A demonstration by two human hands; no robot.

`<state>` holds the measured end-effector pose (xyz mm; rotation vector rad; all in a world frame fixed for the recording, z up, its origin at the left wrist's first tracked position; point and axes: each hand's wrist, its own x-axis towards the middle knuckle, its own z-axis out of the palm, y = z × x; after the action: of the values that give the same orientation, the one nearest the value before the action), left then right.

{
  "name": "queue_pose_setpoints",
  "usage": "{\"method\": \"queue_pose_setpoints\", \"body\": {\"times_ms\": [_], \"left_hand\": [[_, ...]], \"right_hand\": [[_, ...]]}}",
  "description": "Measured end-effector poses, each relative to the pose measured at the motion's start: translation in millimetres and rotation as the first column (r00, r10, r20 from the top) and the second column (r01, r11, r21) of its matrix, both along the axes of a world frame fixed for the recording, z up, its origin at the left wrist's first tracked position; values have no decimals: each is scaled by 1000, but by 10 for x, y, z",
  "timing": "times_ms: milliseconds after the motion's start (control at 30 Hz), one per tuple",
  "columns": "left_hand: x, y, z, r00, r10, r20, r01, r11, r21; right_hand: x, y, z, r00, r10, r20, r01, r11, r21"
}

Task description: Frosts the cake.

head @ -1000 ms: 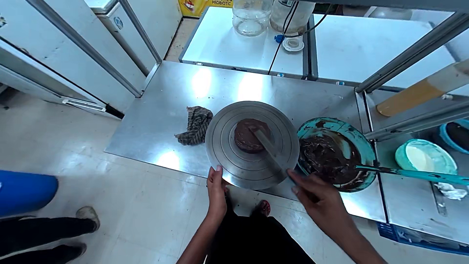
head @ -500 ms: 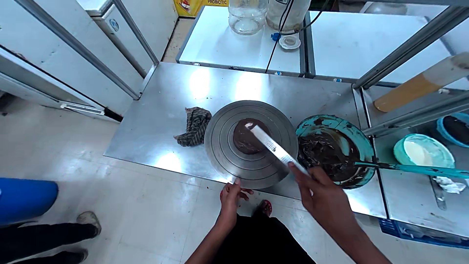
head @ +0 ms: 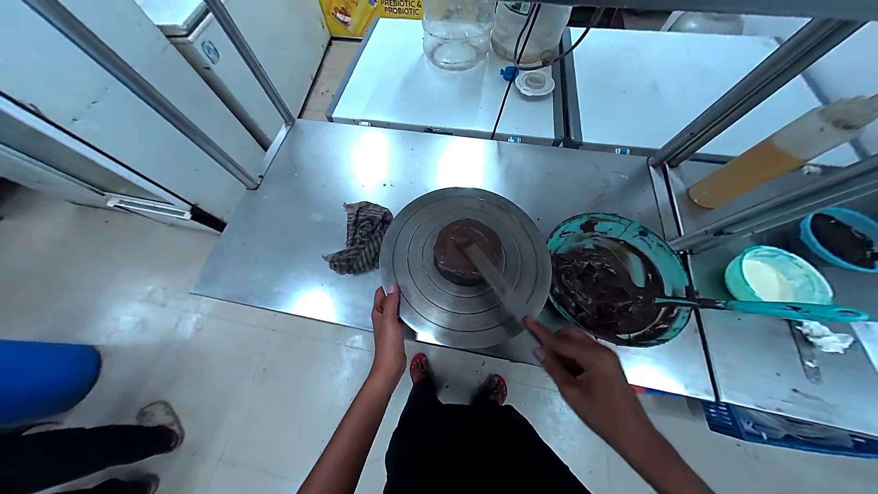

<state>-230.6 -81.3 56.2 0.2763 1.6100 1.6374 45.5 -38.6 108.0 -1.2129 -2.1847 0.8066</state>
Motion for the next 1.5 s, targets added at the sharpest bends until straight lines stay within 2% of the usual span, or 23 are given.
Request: {"method": "queue_pose_setpoints", "body": {"times_ms": [33,100,167,233,333,367,433,500,567,633,667,767,800,867,967,1000,1067,1133,1267,1367,1433,1500], "left_hand": [[-12,9,18,1000,-5,-8,5,1000,4],[-22,18,70,999,-18,-30,17,1000,-11],[-52,48,123,997,-33,-67,31,999,-35],[-96,89,168,993,-45,-106,39,998,-53],[-168,145,197,987,-55,-150,49,998,-42],[-201,176,188,988,-37,-150,32,999,-34],[-269,242,146,987,11,-159,-13,1000,-11],[-317,279,158,986,20,-164,-20,1000,4],[-356,300,179,982,3,-187,-1,1000,9],[-409,350,192,970,-48,-239,47,999,-6],[-440,385,195,958,-80,-276,75,997,-30],[-570,508,207,900,-206,-384,171,978,-123],[-627,559,207,876,-242,-418,200,969,-142],[-741,698,192,837,-270,-475,227,963,-147],[-832,872,232,798,-305,-520,261,952,-158],[-842,917,247,788,-315,-529,271,949,-162],[-838,986,282,769,-336,-543,289,942,-173],[-833,1036,316,753,-363,-548,307,931,-195],[-885,1145,303,736,-430,-523,344,903,-258],[-980,1209,225,745,-467,-476,368,883,-291],[-975,1147,243,785,-485,-385,382,869,-316],[-902,980,199,869,-409,-279,328,898,-294]], "right_hand": [[-40,-69,-18,1000,6,12,-6,1000,21],[-75,-88,-34,989,-31,143,-2,973,229],[-18,33,-27,970,-83,227,4,944,329],[35,107,-7,973,-90,211,28,960,278],[-47,-33,-8,997,-30,65,25,997,75],[-99,-77,-21,996,-31,88,21,994,111],[-136,-56,-28,977,-72,199,13,959,283],[-60,58,12,960,-114,258,25,946,324],[29,102,43,974,-88,209,41,974,222],[27,26,36,998,-19,59,17,999,29],[-3,-27,29,999,4,34,-4,1000,4],[-41,-11,24,979,-53,195,-1,964,265],[-15,48,31,971,-87,225,16,954,299],[45,128,31,975,-103,198,54,970,236],[-21,11,27,999,-19,34,19,1000,13],[-64,-28,19,998,-2,67,-1,999,45],[-112,4,18,981,-43,187,-3,971,239],[-50,129,24,970,-90,225,25,960,279],[7,97,23,998,-9,70,6,999,39],[-6,100,42,978,-35,204,-15,971,239],[72,216,41,973,-64,224,6,968,251],[143,251,16,989,-39,145,19,991,134]]}}
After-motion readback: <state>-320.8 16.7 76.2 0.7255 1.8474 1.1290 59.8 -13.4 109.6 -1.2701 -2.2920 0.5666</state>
